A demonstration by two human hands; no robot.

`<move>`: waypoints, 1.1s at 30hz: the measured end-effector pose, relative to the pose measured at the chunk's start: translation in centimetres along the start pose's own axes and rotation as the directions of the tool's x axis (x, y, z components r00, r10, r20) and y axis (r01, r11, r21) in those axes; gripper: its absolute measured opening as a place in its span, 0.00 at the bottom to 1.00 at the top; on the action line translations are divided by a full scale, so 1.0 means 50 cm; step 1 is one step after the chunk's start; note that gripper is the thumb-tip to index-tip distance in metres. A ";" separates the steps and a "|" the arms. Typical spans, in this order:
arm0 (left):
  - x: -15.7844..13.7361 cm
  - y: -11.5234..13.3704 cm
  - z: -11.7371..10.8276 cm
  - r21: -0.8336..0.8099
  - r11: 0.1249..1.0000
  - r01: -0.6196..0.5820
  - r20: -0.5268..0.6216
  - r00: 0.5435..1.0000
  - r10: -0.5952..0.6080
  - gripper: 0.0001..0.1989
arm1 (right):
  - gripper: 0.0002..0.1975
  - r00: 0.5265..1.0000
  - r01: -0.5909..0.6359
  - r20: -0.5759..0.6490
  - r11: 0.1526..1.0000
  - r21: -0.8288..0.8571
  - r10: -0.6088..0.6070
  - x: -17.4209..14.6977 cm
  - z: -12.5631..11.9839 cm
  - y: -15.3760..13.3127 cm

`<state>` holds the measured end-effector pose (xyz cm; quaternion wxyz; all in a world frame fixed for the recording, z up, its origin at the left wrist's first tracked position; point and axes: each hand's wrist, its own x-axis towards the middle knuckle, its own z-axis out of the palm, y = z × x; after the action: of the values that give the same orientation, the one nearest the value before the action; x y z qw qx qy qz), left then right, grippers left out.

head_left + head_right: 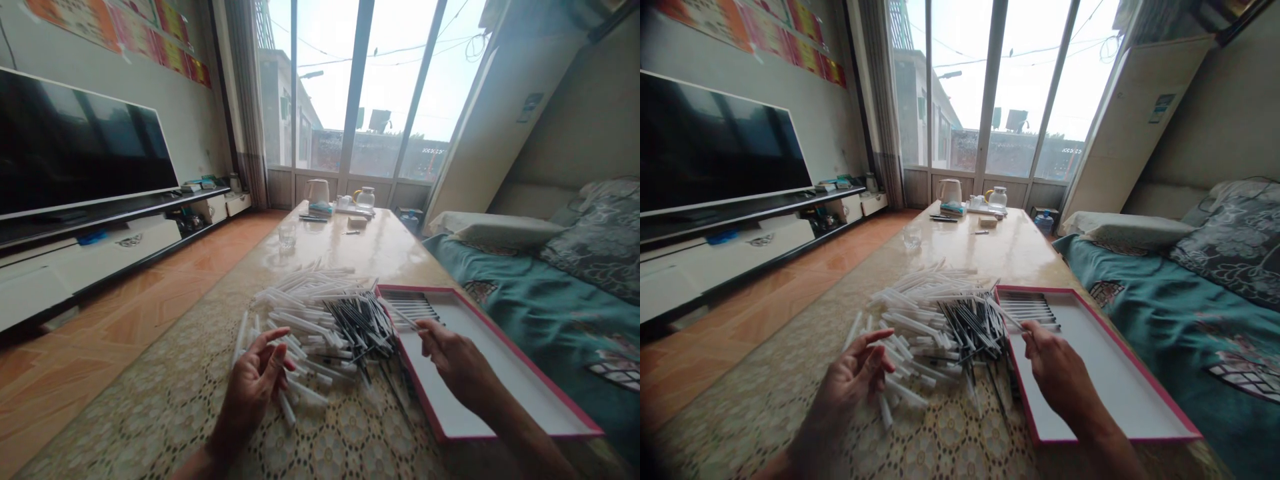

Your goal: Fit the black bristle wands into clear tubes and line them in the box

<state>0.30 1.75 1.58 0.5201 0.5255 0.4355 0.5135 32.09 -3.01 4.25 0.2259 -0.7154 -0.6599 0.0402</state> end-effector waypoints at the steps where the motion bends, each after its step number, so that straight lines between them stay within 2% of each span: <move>1: 0.002 0.000 -0.002 -0.010 1.000 -0.004 -0.032 0.999 0.004 0.21 | 0.14 0.999 -0.048 -0.002 0.987 -0.151 0.048 0.003 -0.006 0.031; 2: 0.005 0.000 -0.004 -0.019 1.000 -0.007 -0.058 0.998 0.006 0.21 | 0.13 0.996 -0.077 0.012 0.949 -0.305 0.085 0.003 -0.010 0.060; 3: 0.007 0.000 -0.005 -0.025 1.000 -0.008 -0.078 0.997 0.006 0.21 | 0.13 0.994 -0.095 0.010 0.928 -0.360 0.106 0.003 -0.011 0.084; 7: 0.011 -0.002 -0.006 -0.035 0.999 -0.005 -0.084 0.996 0.002 0.20 | 0.11 0.995 -0.075 0.024 0.877 -0.475 0.098 0.012 0.000 0.135; 15: 0.009 -0.002 -0.005 -0.054 0.998 0.008 -0.088 0.996 -0.013 0.18 | 0.07 0.997 0.077 0.050 0.831 -0.551 -0.059 0.065 0.038 0.128; 18: 0.009 0.000 -0.007 -0.054 0.999 0.009 -0.109 0.994 -0.015 0.17 | 0.03 0.997 0.071 0.007 0.822 -0.565 -0.081 0.064 0.051 0.129; 21: 0.008 0.002 -0.006 -0.039 0.999 0.004 -0.112 0.994 -0.008 0.16 | 0.04 0.996 0.035 -0.050 0.829 -0.558 -0.076 0.065 0.055 0.124; 25: 0.007 0.007 -0.004 0.001 1.000 0.023 -0.117 0.993 -0.022 0.14 | 0.06 0.988 -0.018 -0.142 0.868 -0.495 -0.061 0.068 0.052 0.077; 27: 0.008 0.009 -0.004 0.037 0.998 0.042 -0.112 0.993 -0.038 0.13 | 0.07 0.984 0.013 -0.154 0.903 -0.429 -0.087 0.059 0.055 0.028; 29: 0.009 0.010 -0.007 0.077 0.995 0.057 -0.109 0.993 -0.048 0.11 | 0.06 0.984 0.098 -0.108 0.936 -0.339 -0.142 0.037 0.064 -0.036; 30: 0.010 0.011 -0.008 0.092 0.994 0.061 -0.111 0.993 -0.050 0.10 | 0.06 0.981 0.157 -0.069 0.951 -0.268 -0.181 0.022 0.072 -0.070; 31: 0.010 0.012 -0.010 0.104 0.992 0.065 -0.116 0.992 -0.053 0.10 | 0.07 0.976 0.214 -0.007 0.973 -0.082 -0.216 0.005 0.082 -0.103; 33: 0.011 0.013 -0.013 0.121 0.990 0.076 -0.122 0.991 -0.061 0.10 | 0.06 0.954 0.253 0.115 0.949 0.186 -0.277 -0.028 0.105 -0.160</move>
<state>-0.35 2.31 2.22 0.4768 0.5107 0.5147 0.4969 22.66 -2.72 2.22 0.2423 -0.5938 -0.7586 0.1151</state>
